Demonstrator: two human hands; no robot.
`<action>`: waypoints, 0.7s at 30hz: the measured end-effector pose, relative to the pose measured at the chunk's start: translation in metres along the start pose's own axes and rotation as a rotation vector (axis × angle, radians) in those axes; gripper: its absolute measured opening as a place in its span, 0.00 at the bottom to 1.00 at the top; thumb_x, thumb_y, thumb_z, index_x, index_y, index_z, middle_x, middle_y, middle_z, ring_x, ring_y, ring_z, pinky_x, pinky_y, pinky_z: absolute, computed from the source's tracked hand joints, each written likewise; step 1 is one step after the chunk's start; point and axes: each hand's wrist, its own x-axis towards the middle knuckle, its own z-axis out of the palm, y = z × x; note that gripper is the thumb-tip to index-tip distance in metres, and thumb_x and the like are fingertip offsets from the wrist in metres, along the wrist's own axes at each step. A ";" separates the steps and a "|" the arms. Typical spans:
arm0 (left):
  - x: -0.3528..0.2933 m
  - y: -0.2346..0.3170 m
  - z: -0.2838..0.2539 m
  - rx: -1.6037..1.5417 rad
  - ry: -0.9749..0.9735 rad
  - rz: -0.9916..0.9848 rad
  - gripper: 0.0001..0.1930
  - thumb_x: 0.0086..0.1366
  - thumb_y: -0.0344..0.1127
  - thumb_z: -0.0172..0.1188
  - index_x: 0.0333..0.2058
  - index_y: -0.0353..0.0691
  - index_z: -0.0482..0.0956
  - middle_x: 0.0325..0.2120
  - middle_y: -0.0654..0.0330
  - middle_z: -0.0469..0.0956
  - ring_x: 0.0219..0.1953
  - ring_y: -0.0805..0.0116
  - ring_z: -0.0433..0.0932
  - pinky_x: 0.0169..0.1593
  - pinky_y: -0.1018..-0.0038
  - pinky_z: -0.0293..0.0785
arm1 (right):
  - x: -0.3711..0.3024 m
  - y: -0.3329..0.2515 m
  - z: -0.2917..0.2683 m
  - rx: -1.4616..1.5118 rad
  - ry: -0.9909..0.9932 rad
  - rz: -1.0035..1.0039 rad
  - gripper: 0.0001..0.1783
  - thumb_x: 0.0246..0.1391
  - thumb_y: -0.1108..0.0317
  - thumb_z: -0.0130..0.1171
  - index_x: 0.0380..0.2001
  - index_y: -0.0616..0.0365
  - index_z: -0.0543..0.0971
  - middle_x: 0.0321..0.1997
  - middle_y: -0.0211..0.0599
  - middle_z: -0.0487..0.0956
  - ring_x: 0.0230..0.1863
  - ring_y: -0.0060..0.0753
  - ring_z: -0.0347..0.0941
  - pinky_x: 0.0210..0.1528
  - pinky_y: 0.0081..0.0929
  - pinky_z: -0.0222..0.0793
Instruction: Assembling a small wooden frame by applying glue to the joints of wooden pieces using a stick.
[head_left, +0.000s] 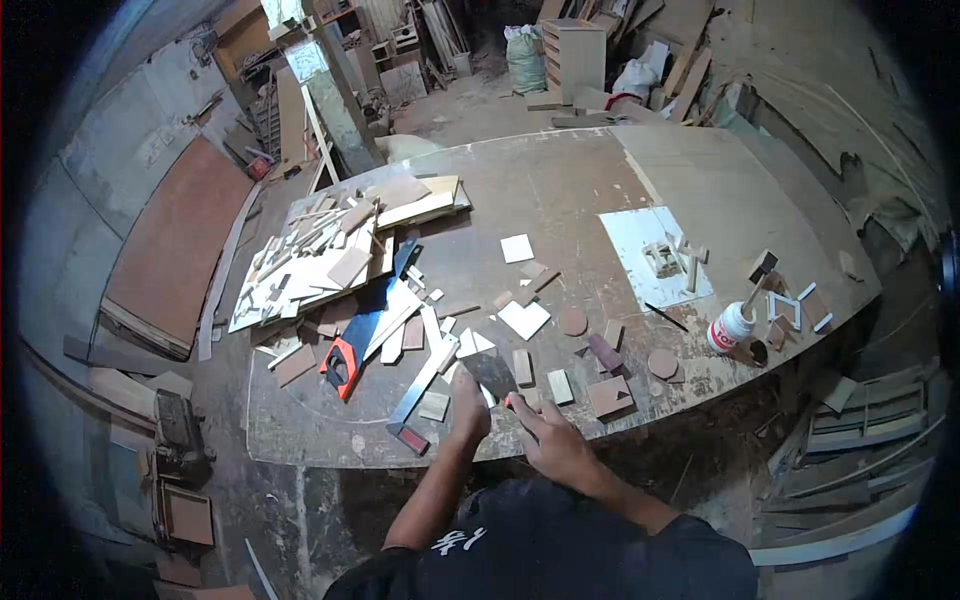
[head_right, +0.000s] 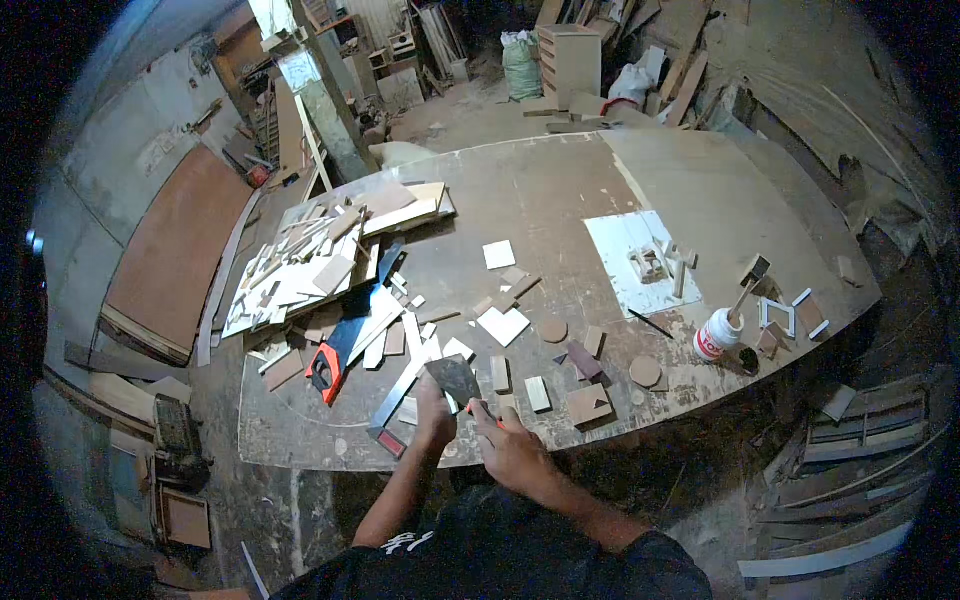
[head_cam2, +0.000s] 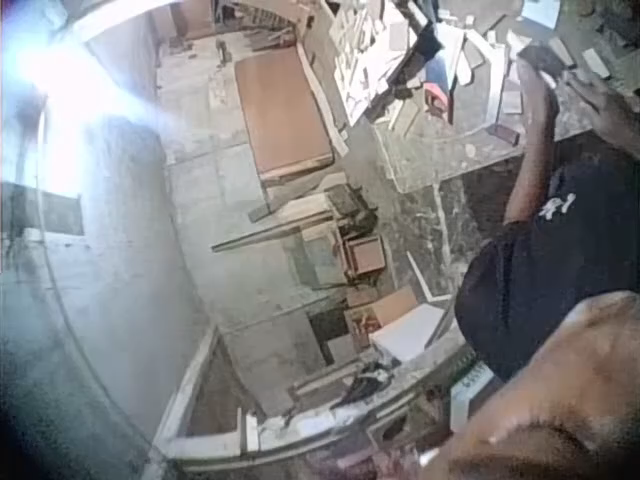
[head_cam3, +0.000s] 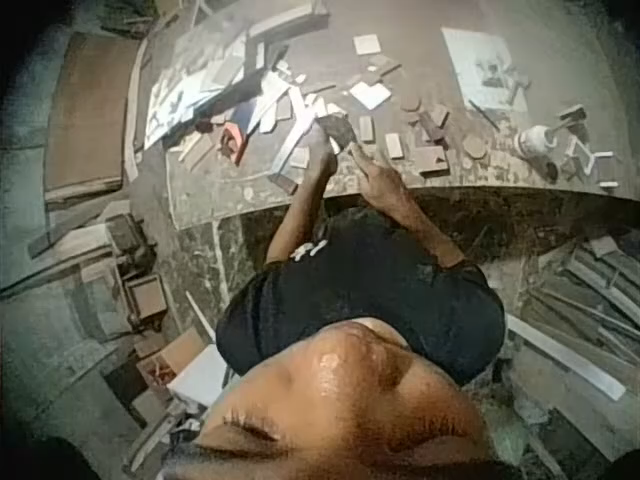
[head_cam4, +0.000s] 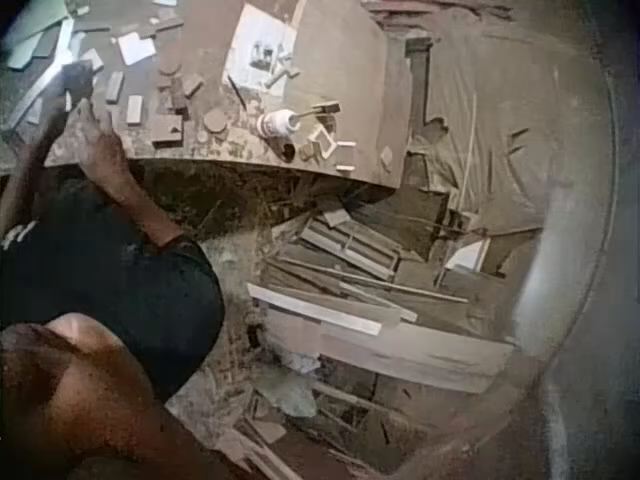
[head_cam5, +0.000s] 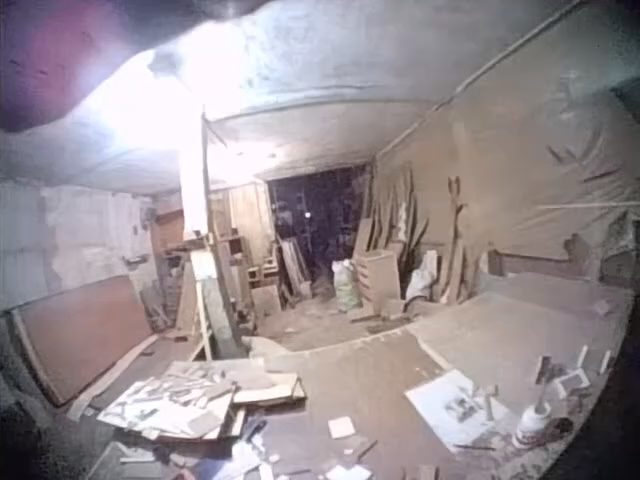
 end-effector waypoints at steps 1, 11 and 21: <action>0.000 0.003 0.002 -0.027 0.012 -0.042 0.14 0.67 0.41 0.42 0.35 0.38 0.71 0.28 0.61 0.75 0.31 0.71 0.75 0.33 0.76 0.71 | 0.000 -0.003 0.000 -0.024 0.008 0.039 0.30 0.51 0.70 0.51 0.60 0.50 0.62 0.38 0.49 0.68 0.35 0.51 0.71 0.37 0.40 0.69; 0.003 -0.014 0.019 0.030 0.068 -0.002 0.13 0.67 0.41 0.45 0.39 0.38 0.71 0.29 0.64 0.73 0.30 0.74 0.73 0.33 0.75 0.70 | 0.014 -0.002 -0.025 -0.031 0.093 0.021 0.29 0.51 0.69 0.53 0.59 0.53 0.63 0.37 0.53 0.71 0.36 0.52 0.71 0.37 0.39 0.69; -0.008 -0.015 0.035 0.109 0.082 0.018 0.13 0.68 0.43 0.41 0.32 0.41 0.69 0.24 0.66 0.70 0.26 0.76 0.70 0.30 0.78 0.67 | 0.008 0.007 -0.040 0.073 0.044 -0.008 0.28 0.51 0.68 0.53 0.58 0.56 0.65 0.33 0.50 0.70 0.35 0.51 0.70 0.37 0.37 0.67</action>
